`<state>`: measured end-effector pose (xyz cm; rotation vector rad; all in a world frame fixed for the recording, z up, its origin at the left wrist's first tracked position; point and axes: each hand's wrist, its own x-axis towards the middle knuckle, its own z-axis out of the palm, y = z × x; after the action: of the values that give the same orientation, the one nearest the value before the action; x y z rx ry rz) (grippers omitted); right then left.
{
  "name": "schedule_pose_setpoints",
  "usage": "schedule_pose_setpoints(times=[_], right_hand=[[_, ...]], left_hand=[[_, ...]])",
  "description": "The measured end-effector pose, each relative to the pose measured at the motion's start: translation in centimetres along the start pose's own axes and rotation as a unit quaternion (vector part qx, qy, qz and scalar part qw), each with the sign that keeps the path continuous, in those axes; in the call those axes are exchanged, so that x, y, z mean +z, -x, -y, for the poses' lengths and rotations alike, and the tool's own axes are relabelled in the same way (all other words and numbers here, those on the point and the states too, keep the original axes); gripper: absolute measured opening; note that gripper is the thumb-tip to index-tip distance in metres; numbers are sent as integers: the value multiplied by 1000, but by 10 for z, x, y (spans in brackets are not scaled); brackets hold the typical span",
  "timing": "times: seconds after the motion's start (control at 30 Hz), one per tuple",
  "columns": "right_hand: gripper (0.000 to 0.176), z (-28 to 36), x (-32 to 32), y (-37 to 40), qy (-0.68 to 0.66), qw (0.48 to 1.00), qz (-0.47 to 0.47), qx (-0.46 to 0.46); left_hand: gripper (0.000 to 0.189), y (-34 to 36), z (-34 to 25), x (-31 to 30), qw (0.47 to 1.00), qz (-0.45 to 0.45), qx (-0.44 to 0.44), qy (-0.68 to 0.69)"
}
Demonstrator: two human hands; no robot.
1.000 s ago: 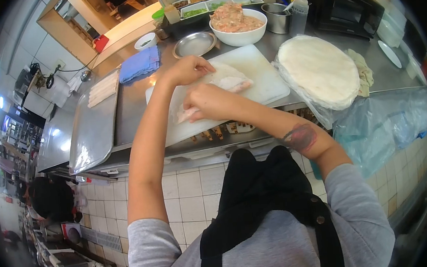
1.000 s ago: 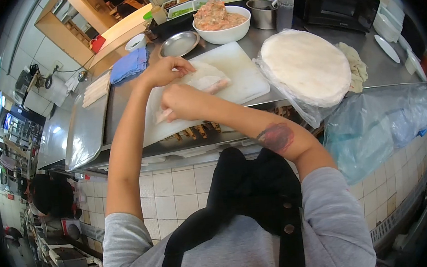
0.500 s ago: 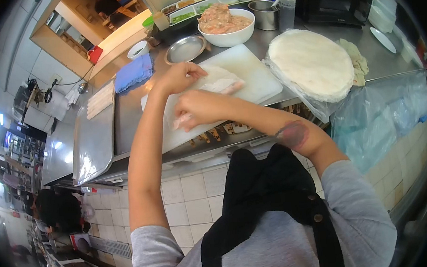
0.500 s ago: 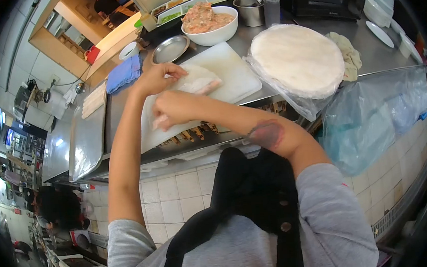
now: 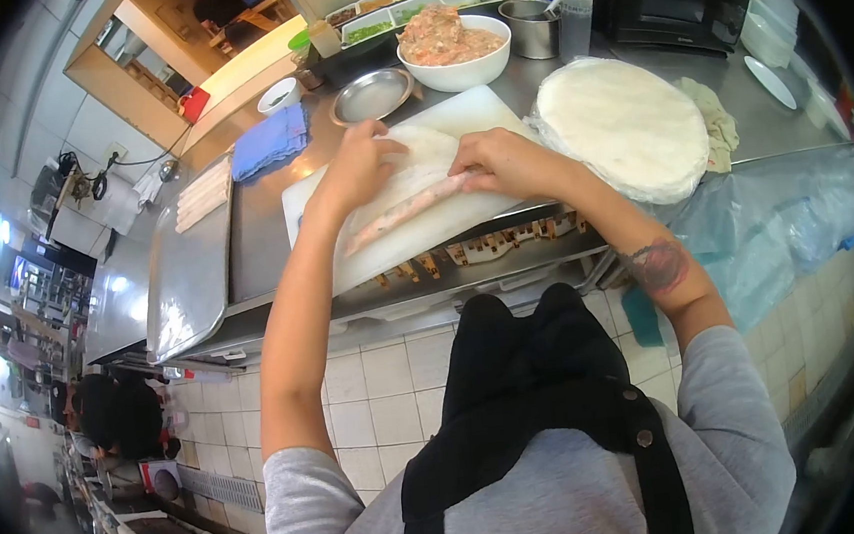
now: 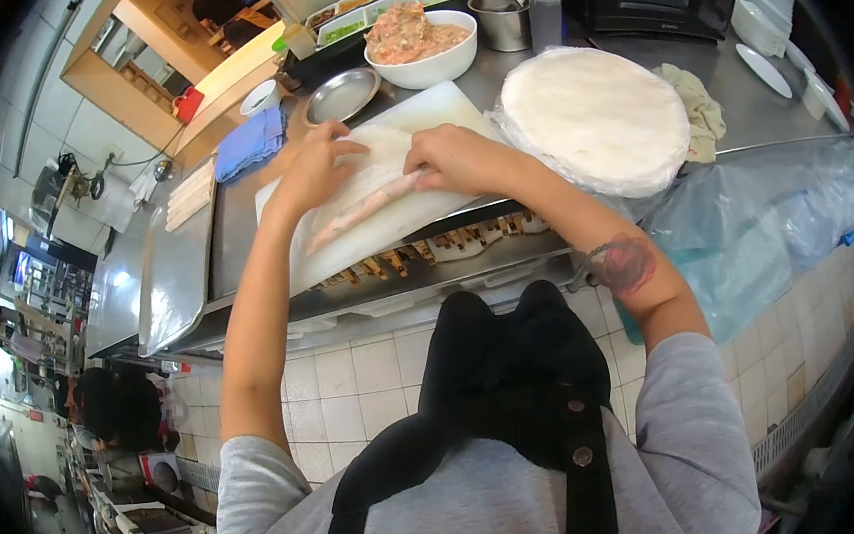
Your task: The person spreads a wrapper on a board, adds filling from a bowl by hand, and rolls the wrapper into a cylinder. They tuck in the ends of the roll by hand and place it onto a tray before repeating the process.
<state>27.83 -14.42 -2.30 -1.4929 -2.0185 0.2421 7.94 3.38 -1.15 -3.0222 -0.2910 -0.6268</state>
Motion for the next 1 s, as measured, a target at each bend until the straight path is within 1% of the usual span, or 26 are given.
schedule_pose_setpoints(times=[0.03, 0.07, 0.1, 0.13, 0.17, 0.2, 0.23, 0.27, 0.3, 0.37, 0.5, 0.6, 0.67, 0.7, 0.77, 0.8, 0.87, 0.9, 0.97, 1.0], right_hand=[[29, 1, -4, -2, 0, 1000, 22, -7], [30, 2, -7, -3, -1, 999, 43, -14], [30, 3, -9, -3, -1, 999, 43, -15], [31, 4, -9, -5, 12, 999, 27, -34], [32, 5, -9, -7, 25, 998, 12, -54], [32, 8, -8, -10, 22, 998, 14, -58], [32, 11, -6, -15, 28, 998, 46, -46], [32, 13, -3, -19, 34, 996, 77, -34], [32, 12, -1, -21, 32, 996, 78, -37], [29, 8, 4, -22, -2, 998, 59, 10], [28, 5, 5, -19, -11, 998, 53, 13], [29, 6, 3, -22, -4, 998, 57, 1], [29, 10, -1, -27, 48, 994, 92, -25], [29, 14, 3, -30, 47, 994, 92, -26], [29, 24, 15, -40, 31, 993, 68, -91], [29, 28, 20, -41, 32, 993, 67, -90], [28, 35, 31, -41, 71, 994, 65, -56], [29, 33, 30, -41, 57, 994, 72, -54], [28, 34, 29, -42, 50, 995, 78, -42], [28, 34, 28, -41, 42, 995, 86, -29]], left_hand=[[23, 6, -10, -10, 1000, 0, 0, -2], [21, 12, -26, -29, 995, -3, -85, 55], [21, 20, -39, -41, 979, -5, -171, 111], [21, 28, -46, -46, 979, -5, -173, 109], [22, 38, -51, -50, 955, 34, -221, 196], [24, 48, -55, -53, 919, 72, -268, 281], [27, 56, -60, -50, 927, 55, -240, 284], [27, 59, -64, -46, 926, 53, -245, 282], [27, 61, -68, -42, 938, 49, -236, 248], [26, 62, -72, -38, 953, 44, -224, 199], [25, 61, -67, -35, 960, 60, -216, 171], [26, 59, -65, -36, 955, 77, -230, 172], [29, 57, -63, -35, 958, 94, -222, 155], [29, 55, -62, -36, 958, 95, -223, 155], [30, 52, -61, -38, 951, 127, -235, 156], [30, 53, -62, -37, 951, 127, -234, 155], [29, 54, -64, -36, 953, 102, -239, 155], [29, 55, -64, -37, 953, 102, -239, 154], [30, 54, -64, -39, 945, 129, -256, 160], [30, 54, -64, -38, 945, 128, -255, 160]])
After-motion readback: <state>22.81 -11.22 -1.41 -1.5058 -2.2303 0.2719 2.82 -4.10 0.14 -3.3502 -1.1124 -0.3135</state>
